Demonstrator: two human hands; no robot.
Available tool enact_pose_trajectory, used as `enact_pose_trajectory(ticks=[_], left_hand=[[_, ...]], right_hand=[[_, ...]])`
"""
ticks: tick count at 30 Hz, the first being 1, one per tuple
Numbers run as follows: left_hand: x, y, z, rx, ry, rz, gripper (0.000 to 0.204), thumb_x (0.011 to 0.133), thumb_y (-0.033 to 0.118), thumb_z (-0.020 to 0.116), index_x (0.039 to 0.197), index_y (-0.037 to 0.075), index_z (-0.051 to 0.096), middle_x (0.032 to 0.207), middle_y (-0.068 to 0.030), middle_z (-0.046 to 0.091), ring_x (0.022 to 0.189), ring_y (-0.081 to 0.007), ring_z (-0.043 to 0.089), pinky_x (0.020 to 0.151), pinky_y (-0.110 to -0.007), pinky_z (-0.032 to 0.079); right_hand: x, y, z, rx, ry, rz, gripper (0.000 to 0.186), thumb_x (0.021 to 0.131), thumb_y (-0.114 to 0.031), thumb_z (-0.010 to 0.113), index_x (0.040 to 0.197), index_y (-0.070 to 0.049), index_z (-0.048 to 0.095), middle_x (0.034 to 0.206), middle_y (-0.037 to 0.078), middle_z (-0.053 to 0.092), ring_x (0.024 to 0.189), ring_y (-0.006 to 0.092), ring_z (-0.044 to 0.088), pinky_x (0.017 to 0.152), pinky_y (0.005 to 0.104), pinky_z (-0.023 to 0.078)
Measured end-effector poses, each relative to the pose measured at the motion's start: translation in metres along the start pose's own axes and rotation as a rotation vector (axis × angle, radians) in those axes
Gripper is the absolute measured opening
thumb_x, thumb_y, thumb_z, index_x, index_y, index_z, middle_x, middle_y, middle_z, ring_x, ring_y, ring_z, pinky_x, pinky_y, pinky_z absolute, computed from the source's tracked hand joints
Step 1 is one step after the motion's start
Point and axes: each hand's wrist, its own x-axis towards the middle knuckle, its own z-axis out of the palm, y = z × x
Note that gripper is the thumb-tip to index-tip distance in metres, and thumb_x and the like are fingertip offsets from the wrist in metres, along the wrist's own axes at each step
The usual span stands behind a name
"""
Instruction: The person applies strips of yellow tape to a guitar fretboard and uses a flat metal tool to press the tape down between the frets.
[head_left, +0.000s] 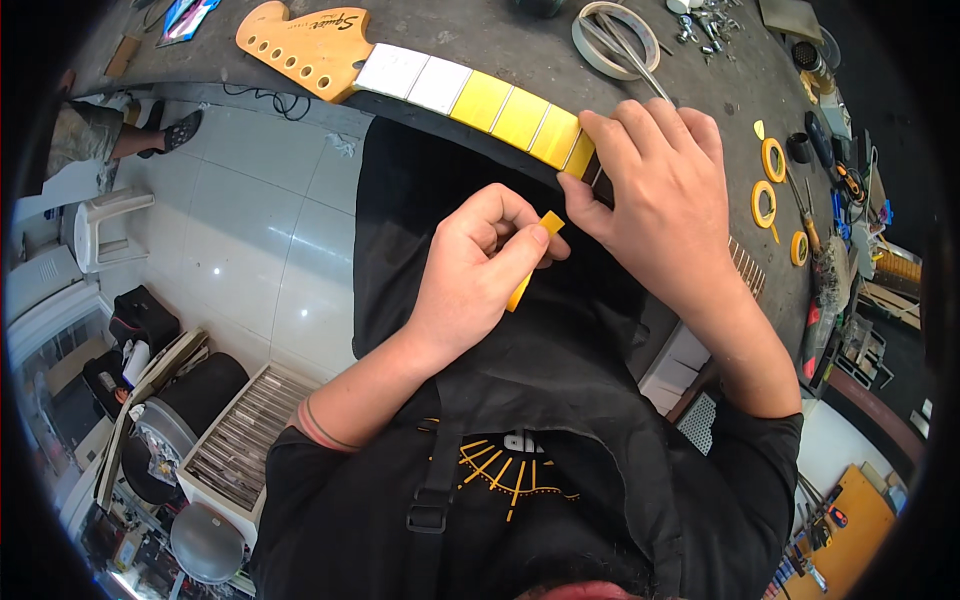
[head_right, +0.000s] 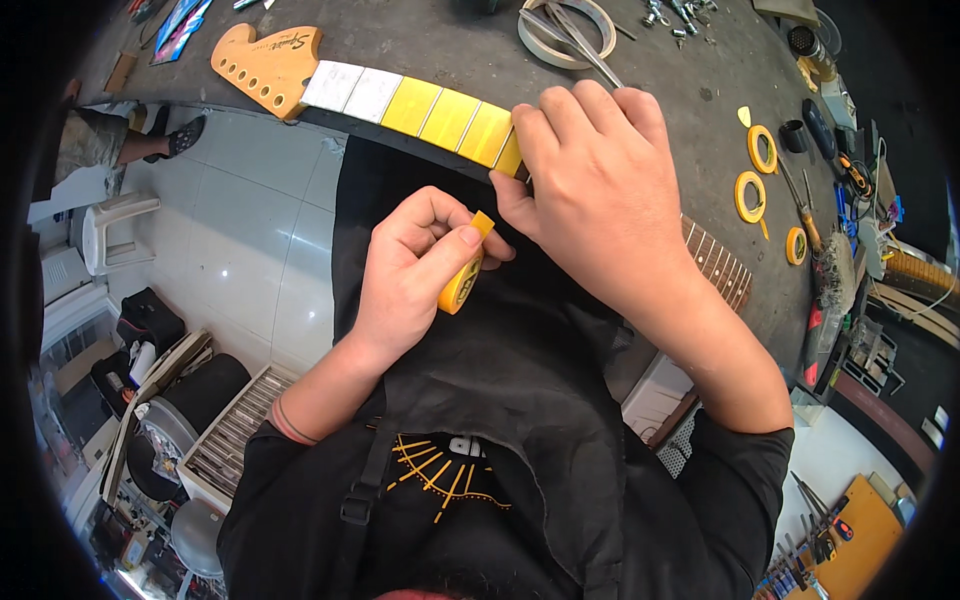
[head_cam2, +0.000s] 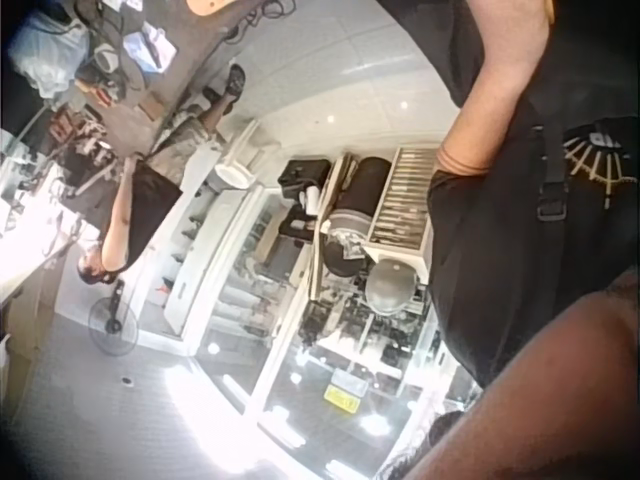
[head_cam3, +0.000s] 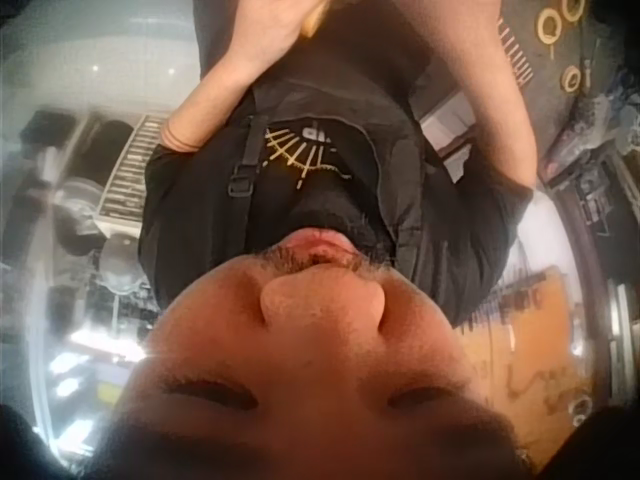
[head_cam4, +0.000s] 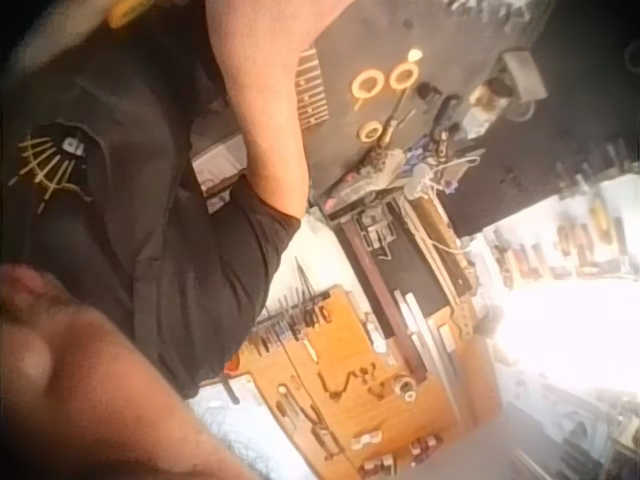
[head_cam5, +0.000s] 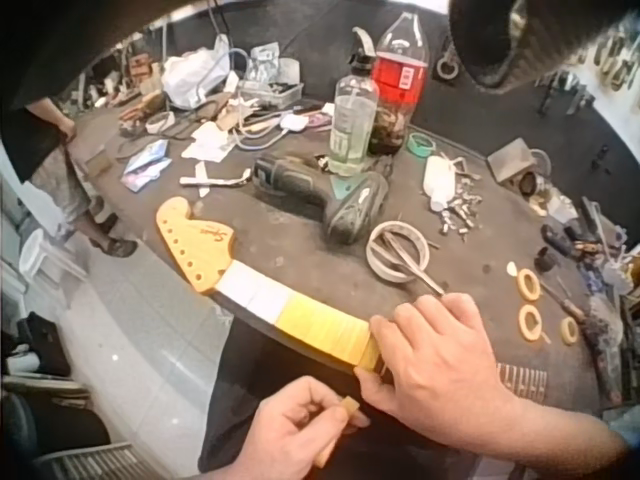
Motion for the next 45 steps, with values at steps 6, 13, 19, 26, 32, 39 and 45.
enact_pose_trajectory(ticks=[6, 13, 19, 26, 32, 39, 45], left_hand=[[0.0, 0.003, -0.001, 0.006, 0.013, 0.032, 0.013, 0.117, 0.012, 0.064, 0.114, 0.0, 0.062, 0.109, -0.0196, 0.083, 0.1, -0.0194, 0.08, 0.094, -0.034, 0.063], [-0.004, 0.013, 0.002, 0.081, 0.023, 0.076, 0.007, 0.113, 0.006, 0.069, 0.112, 0.0, 0.064, 0.1, -0.0071, 0.077, 0.087, -0.005, 0.067, 0.079, -0.025, 0.056], [0.002, 0.023, 0.016, 0.061, -0.005, 0.102, 0.013, 0.109, 0.005, 0.076, 0.114, -0.002, 0.067, 0.099, -0.0025, 0.074, 0.089, -0.0047, 0.066, 0.081, -0.025, 0.056], [0.011, 0.026, 0.014, 0.19, -0.08, -0.086, 0.021, 0.113, 0.012, 0.073, 0.125, -0.005, 0.071, 0.114, -0.0146, 0.084, 0.093, -0.0085, 0.074, 0.083, -0.026, 0.059], [0.018, 0.032, 0.02, 0.202, 0.036, -0.066, 0.018, 0.115, 0.01, 0.07, 0.118, -0.005, 0.078, 0.11, -0.0118, 0.085, 0.092, -0.0078, 0.073, 0.083, -0.026, 0.059], [0.022, 0.03, 0.022, 0.225, 0.094, -0.028, 0.015, 0.114, 0.008, 0.07, 0.113, -0.005, 0.077, 0.109, -0.0123, 0.086, 0.091, -0.0079, 0.072, 0.084, -0.026, 0.058], [0.024, 0.026, 0.023, 0.284, 0.108, 0.023, 0.014, 0.113, 0.007, 0.071, 0.108, -0.005, 0.076, 0.102, -0.0085, 0.083, 0.085, -0.0052, 0.067, 0.077, -0.024, 0.055]], right_hand=[[0.001, -0.007, 0.004, -0.034, 0.029, 0.049, 0.04, 0.078, -0.026, 0.092, 0.108, -0.009, 0.072, 0.107, 0.004, 0.068, 0.107, 0.0264, 0.065, 0.103, 0.0464, 0.046], [-0.018, -0.008, -0.04, 0.452, -0.184, 0.158, 0.033, 0.085, -0.017, 0.087, 0.115, -0.008, 0.077, 0.114, 0.006, 0.072, 0.112, 0.0287, 0.065, 0.103, 0.0419, 0.041], [-0.013, 0.006, -0.037, 0.718, -0.274, 0.206, 0.013, 0.095, -0.014, 0.081, 0.094, -0.006, 0.072, 0.096, 0.006, 0.07, 0.1, 0.0261, 0.061, 0.098, 0.0401, 0.04], [0.005, 0.048, -0.018, 0.826, -0.193, 0.216, 0.018, 0.104, -0.015, 0.075, 0.096, 0.0, 0.068, 0.095, 0.007, 0.066, 0.094, 0.0219, 0.06, 0.09, 0.0367, 0.047], [0.008, 0.055, -0.003, 0.966, -0.248, 0.367, 0.02, 0.111, -0.016, 0.073, 0.103, 0.002, 0.069, 0.097, 0.005, 0.065, 0.092, 0.0145, 0.061, 0.085, 0.0327, 0.05], [0.006, 0.058, 0.005, 0.933, -0.234, 0.377, 0.02, 0.112, -0.015, 0.072, 0.106, 0.003, 0.071, 0.098, 0.006, 0.069, 0.093, 0.0145, 0.065, 0.086, 0.0321, 0.053], [0.008, 0.058, 0.005, 0.945, -0.307, 0.459, 0.021, 0.113, -0.016, 0.071, 0.107, 0.003, 0.072, 0.093, 0.006, 0.072, 0.087, 0.0138, 0.067, 0.082, 0.0323, 0.054]])
